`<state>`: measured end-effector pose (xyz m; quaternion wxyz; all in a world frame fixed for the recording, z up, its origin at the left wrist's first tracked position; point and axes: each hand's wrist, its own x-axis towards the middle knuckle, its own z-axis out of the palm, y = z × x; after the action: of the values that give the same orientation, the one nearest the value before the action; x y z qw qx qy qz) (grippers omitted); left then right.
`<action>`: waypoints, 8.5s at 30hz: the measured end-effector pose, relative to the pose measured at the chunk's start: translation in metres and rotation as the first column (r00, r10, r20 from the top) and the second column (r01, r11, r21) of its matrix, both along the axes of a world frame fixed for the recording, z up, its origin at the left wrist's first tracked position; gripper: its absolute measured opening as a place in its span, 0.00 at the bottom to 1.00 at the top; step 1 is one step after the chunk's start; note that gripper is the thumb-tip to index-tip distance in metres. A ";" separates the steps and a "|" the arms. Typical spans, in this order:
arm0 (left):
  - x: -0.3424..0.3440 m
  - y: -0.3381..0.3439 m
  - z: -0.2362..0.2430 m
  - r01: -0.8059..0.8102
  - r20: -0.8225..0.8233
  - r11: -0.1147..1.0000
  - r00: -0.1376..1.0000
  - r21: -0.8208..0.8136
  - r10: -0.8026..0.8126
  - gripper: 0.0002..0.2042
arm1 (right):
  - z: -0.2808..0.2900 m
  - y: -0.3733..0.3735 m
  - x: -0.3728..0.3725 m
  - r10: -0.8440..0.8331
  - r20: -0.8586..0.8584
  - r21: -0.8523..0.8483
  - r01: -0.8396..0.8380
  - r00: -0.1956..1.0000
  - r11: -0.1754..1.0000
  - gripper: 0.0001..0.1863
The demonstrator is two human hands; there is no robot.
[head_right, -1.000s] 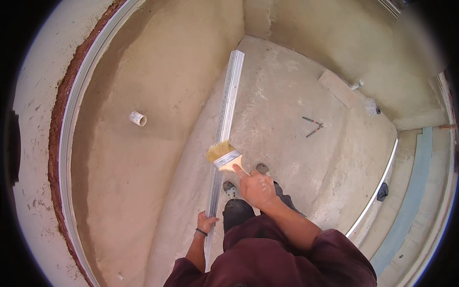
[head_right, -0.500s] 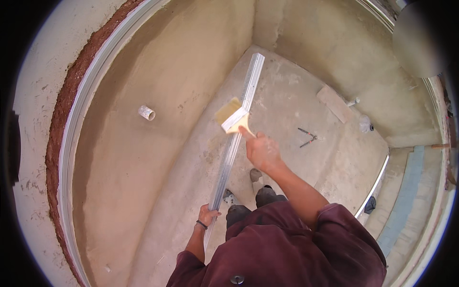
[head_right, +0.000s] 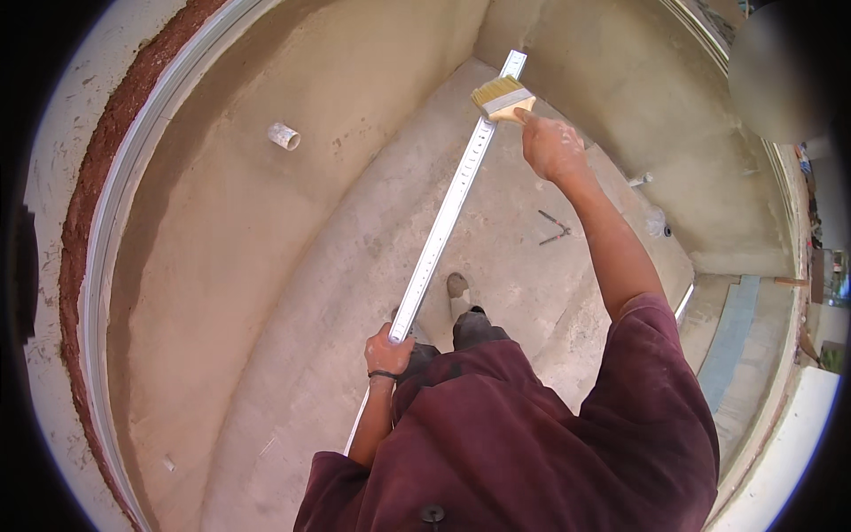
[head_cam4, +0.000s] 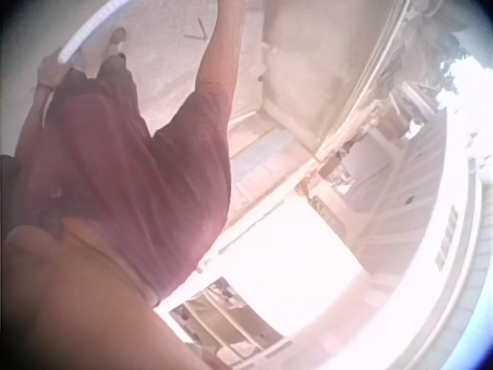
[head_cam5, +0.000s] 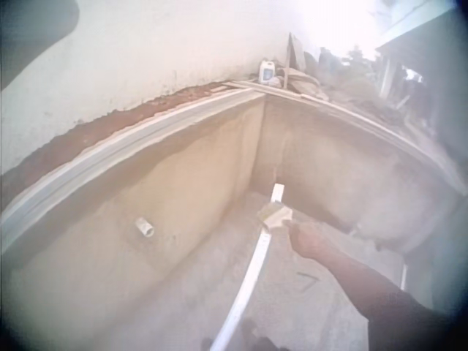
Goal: The person uses a trowel to scrape debris from a metal corner profile, wipes it with their hand, applies liquid with a brush, and wipes it again.
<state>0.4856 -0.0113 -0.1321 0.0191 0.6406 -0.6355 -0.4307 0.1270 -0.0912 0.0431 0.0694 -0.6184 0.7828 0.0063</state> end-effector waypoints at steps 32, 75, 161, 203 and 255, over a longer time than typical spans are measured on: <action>-0.006 0.016 0.018 -0.155 0.172 0.905 0.956 -0.395 0.239 0.10 | 0.003 -0.034 -0.117 -0.020 0.256 -0.233 0.082 0.966 0.969 0.22; -0.023 0.041 0.003 -0.166 0.156 0.688 0.911 -0.706 0.380 0.14 | 0.026 -0.035 -0.098 0.280 -0.052 -0.114 -0.284 0.959 0.952 0.23; -0.086 -0.014 -0.013 -0.211 0.116 0.912 0.957 -0.352 0.266 0.13 | -0.047 0.009 -0.097 0.271 0.346 0.002 -0.290 0.898 0.957 0.21; -0.091 0.002 -0.007 -0.148 0.101 0.941 0.977 -0.306 0.187 0.11 | -0.005 -0.001 -0.110 0.041 0.221 -0.033 -0.035 0.974 0.999 0.22; 0.034 -0.107 -0.035 0.043 -0.384 0.991 0.919 -0.127 -0.089 0.23 | -0.378 0.563 0.301 -0.946 0.036 0.626 0.745 -0.323 -0.231 0.17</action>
<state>0.5199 -0.1186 -0.1666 0.1675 0.5183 -0.6643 -0.5119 0.4279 0.4723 -0.3352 0.3730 0.2660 0.8851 -0.0820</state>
